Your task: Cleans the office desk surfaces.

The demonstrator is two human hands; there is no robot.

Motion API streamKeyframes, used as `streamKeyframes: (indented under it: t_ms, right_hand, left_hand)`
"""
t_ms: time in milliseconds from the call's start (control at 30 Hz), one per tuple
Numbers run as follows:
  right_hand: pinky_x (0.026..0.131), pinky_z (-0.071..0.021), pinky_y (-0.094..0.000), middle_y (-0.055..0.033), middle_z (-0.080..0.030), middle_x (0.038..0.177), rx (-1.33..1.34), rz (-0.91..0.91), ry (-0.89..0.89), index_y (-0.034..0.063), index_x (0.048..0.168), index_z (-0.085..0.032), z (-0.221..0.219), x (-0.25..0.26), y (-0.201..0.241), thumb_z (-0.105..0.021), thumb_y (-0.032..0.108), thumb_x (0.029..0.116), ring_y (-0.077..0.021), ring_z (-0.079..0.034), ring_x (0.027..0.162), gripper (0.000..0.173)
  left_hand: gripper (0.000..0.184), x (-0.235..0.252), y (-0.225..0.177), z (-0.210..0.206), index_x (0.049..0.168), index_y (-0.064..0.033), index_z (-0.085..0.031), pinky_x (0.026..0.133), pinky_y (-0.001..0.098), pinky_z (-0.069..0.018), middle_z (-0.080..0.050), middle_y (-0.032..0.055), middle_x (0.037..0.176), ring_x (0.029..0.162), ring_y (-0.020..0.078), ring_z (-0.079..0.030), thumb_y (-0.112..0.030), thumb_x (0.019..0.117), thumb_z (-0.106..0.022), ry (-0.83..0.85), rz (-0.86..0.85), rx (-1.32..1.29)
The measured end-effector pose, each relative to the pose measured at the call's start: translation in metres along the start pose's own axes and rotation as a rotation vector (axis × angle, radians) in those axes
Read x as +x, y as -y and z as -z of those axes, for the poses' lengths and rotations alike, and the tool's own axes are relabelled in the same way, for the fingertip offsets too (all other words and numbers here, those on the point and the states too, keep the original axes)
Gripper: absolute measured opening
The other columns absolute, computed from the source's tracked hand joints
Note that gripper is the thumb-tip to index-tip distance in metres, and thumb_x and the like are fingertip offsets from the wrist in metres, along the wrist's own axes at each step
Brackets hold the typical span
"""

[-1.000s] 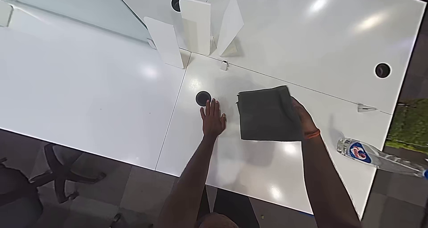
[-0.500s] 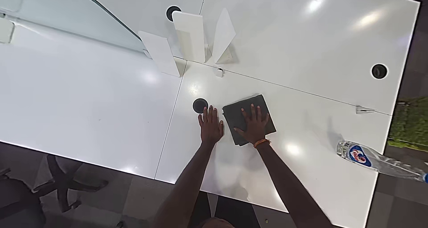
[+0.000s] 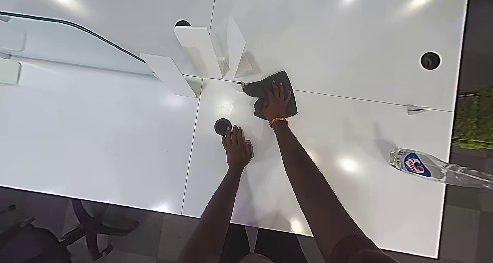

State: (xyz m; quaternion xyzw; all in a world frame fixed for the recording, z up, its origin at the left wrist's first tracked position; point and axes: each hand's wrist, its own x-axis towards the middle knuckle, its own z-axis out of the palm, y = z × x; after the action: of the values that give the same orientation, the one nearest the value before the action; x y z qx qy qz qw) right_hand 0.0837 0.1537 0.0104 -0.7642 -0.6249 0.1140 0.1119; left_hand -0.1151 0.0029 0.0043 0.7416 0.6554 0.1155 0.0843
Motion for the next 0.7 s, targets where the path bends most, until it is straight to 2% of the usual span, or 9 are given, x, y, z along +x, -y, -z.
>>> streamKeyframes:
  t_ms: [100,167,300,367,433,500,567,633,700]
  right_hand:
    - [0.121,-0.0088,-0.0708,-0.0011,-0.036,0.166,0.106,0.199,0.097,0.0289,0.141,-0.061,0.01,-0.028,-0.01,-0.059,0.016,0.0915,-0.031,-0.021,0.157,0.052]
    - [0.123,-0.0085,-0.0693,0.0014,-0.038,0.164,0.161,0.324,0.209,0.0313,0.139,-0.064,0.015,-0.063,-0.021,-0.063,0.012,0.0873,-0.0282,-0.021,0.157,0.055]
    - [0.125,-0.0081,-0.0638,0.0048,-0.048,0.159,0.42,0.414,0.39,0.0274,0.131,-0.071,0.027,-0.139,-0.055,-0.057,0.003,0.0862,-0.022,-0.025,0.157,0.053]
    - [0.127,-0.0126,-0.0589,-0.0036,-0.056,0.152,0.661,0.377,0.422,0.0154,0.128,-0.072,0.044,-0.158,-0.078,-0.05,-0.002,0.0854,-0.0239,-0.033,0.153,0.051]
    - [0.124,-0.0302,-0.0505,-0.0132,-0.06,0.144,0.801,0.32,0.322,0.0042,0.127,-0.069,0.067,-0.164,-0.103,-0.047,0.0,0.0882,-0.0263,-0.046,0.145,0.045]
    - [0.117,-0.0427,-0.045,-0.0173,-0.062,0.14,0.808,0.227,0.121,-0.0016,0.127,-0.066,0.092,-0.17,-0.13,-0.047,0.012,0.0942,-0.0254,-0.054,0.137,0.04]
    - [0.115,-0.0443,-0.0422,-0.0213,-0.061,0.139,0.76,0.079,-0.092,-0.0081,0.129,-0.061,0.115,-0.176,-0.152,-0.045,0.011,0.0948,-0.0243,-0.056,0.135,0.043]
    - [0.117,-0.0422,-0.0398,-0.0206,-0.057,0.144,0.661,-0.095,-0.215,-0.0066,0.138,-0.056,0.115,-0.181,-0.173,-0.047,0.01,0.097,-0.023,-0.052,0.138,0.045]
    - [0.126,-0.0251,-0.0473,-0.0159,-0.043,0.16,0.353,-0.222,-0.137,0.0022,0.151,-0.047,0.093,-0.191,-0.187,-0.049,0.034,0.1019,-0.0271,-0.034,0.152,0.058]
  left_hand:
    - [0.063,0.001,0.0,0.001,0.15,-0.0088,-0.048,0.116,0.0624,-0.0253,-0.044,0.0119,0.159,0.151,0.0378,-0.032,-0.041,0.0981,-0.032,-0.008,-0.009,-0.004]
    - [0.062,0.0,0.0,0.001,0.15,-0.0084,-0.048,0.117,0.0619,-0.0248,-0.043,0.0115,0.16,0.151,0.0373,-0.03,-0.038,0.0978,-0.032,0.006,-0.005,-0.004]
    - [0.062,0.001,0.002,-0.001,0.151,-0.0075,-0.047,0.117,0.0613,-0.024,-0.043,0.011,0.16,0.152,0.0368,-0.03,-0.037,0.0985,-0.031,-0.003,-0.009,-0.021]
    - [0.063,0.0,0.002,0.0,0.152,-0.0083,-0.046,0.118,0.061,-0.0231,-0.041,0.0107,0.162,0.152,0.0362,-0.028,-0.036,0.0989,-0.029,0.016,-0.003,-0.024]
    - [0.062,0.002,0.002,-0.001,0.152,-0.0075,-0.046,0.118,0.0614,-0.023,-0.04,0.0118,0.162,0.152,0.0365,-0.028,-0.035,0.0988,-0.029,0.008,-0.015,-0.036]
    - [0.063,0.0,0.005,-0.002,0.153,-0.0065,-0.044,0.12,0.0602,-0.0207,-0.039,0.0124,0.162,0.153,0.0358,-0.027,-0.037,0.0989,-0.029,0.006,-0.017,-0.068]
    - [0.065,-0.002,0.009,-0.002,0.152,-0.0027,-0.042,0.122,0.0577,-0.0193,-0.039,0.0158,0.162,0.153,0.0354,-0.027,-0.036,0.0982,-0.031,-0.025,-0.022,-0.16]
    - [0.064,-0.002,0.015,0.0,0.151,0.0022,-0.041,0.124,0.0562,-0.02,-0.038,0.0215,0.161,0.153,0.0374,-0.028,-0.033,0.0973,-0.037,-0.085,-0.04,-0.336]
    - [0.062,-0.003,0.025,0.008,0.15,0.0053,-0.04,0.124,0.0565,-0.0206,-0.033,0.0255,0.162,0.154,0.0401,-0.024,-0.027,0.0971,-0.04,-0.103,-0.063,-0.476]
